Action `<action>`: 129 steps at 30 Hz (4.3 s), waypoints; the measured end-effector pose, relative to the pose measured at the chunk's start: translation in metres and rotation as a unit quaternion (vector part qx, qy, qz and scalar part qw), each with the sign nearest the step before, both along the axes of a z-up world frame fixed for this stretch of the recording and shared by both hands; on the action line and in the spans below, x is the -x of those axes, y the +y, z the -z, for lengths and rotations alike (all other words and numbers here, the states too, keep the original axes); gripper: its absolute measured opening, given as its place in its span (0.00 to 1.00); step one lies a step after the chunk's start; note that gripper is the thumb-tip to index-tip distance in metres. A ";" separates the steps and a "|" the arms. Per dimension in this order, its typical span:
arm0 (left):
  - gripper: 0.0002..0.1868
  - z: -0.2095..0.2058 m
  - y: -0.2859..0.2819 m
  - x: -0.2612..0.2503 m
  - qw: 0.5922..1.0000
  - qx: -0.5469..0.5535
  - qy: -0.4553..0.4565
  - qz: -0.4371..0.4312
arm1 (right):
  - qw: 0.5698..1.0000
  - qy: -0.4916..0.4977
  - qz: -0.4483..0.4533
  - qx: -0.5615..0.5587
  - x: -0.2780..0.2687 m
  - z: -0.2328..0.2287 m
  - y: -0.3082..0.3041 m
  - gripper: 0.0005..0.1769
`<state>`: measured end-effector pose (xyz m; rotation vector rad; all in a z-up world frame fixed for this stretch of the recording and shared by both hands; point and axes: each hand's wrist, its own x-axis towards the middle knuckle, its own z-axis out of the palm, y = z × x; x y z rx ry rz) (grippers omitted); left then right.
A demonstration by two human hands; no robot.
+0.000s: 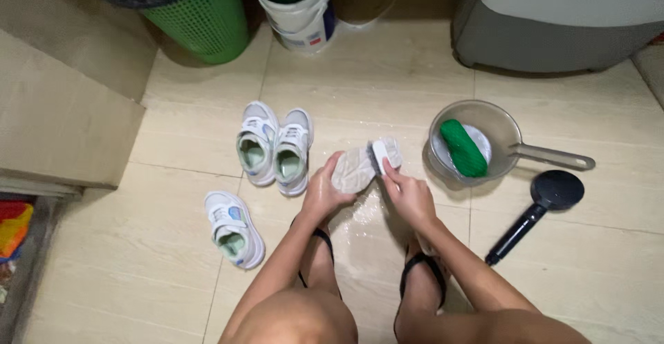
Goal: The person scrubs a white sneaker with a brush and sponge, rinses it with a handheld shower head, and repeats the process. Other shoes remain on the floor nearby.
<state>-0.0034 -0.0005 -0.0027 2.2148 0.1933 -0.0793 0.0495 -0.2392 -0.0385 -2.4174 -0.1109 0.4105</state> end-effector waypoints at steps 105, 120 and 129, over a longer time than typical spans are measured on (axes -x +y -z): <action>0.55 -0.010 -0.024 -0.007 0.994 -0.098 0.025 0.031 | 0.996 -0.019 0.000 -0.088 0.037 -0.050 0.021 0.18; 0.56 -0.012 -0.029 -0.019 0.983 -0.157 -0.001 0.091 | 0.999 -0.032 0.022 -0.020 0.047 -0.063 -0.011 0.24; 0.57 -0.044 -0.045 -0.077 0.946 -0.235 0.138 0.175 | 0.994 -0.105 0.035 0.023 0.063 0.046 -0.132 0.19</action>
